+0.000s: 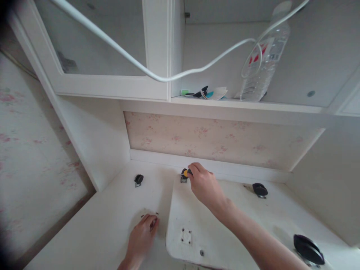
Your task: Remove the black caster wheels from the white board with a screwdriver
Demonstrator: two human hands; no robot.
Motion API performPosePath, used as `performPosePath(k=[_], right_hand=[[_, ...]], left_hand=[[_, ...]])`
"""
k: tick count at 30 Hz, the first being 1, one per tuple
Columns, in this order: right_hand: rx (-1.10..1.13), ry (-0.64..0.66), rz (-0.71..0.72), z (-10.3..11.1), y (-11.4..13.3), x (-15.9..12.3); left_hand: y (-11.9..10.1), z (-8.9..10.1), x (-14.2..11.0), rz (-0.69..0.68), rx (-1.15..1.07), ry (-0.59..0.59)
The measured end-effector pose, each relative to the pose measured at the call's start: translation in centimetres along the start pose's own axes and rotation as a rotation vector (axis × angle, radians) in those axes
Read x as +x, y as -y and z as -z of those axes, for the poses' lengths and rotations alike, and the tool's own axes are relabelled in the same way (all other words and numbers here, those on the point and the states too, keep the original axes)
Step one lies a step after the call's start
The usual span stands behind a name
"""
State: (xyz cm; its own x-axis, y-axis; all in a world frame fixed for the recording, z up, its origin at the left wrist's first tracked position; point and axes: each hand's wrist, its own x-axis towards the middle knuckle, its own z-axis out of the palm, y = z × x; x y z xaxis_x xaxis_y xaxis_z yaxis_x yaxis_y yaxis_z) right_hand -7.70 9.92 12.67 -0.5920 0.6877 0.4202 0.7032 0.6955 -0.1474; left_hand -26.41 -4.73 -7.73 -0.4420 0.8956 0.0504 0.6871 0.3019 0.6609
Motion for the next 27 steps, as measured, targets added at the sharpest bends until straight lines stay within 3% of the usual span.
performPosePath(k=[4,7,13,27], right_hand=[[-0.11,0.085,0.035,0.1,0.8,1.2],[-0.183,0.127,0.075,-0.2,1.3,2.1],[-0.257,0.124,0.071,-0.4,1.5,3.9],[-0.191,0.124,0.047,2.6,1.9,5.7]], left_hand=[[-1.9,-0.9,-1.2,0.041,-0.429,0.104],[-3.3,-1.2,-1.8,0.093,-0.613,0.206],[-4.0,-1.2,-1.7,0.125,-0.649,0.269],[-3.1,-2.2,-1.3,0.132,-0.686,0.271]])
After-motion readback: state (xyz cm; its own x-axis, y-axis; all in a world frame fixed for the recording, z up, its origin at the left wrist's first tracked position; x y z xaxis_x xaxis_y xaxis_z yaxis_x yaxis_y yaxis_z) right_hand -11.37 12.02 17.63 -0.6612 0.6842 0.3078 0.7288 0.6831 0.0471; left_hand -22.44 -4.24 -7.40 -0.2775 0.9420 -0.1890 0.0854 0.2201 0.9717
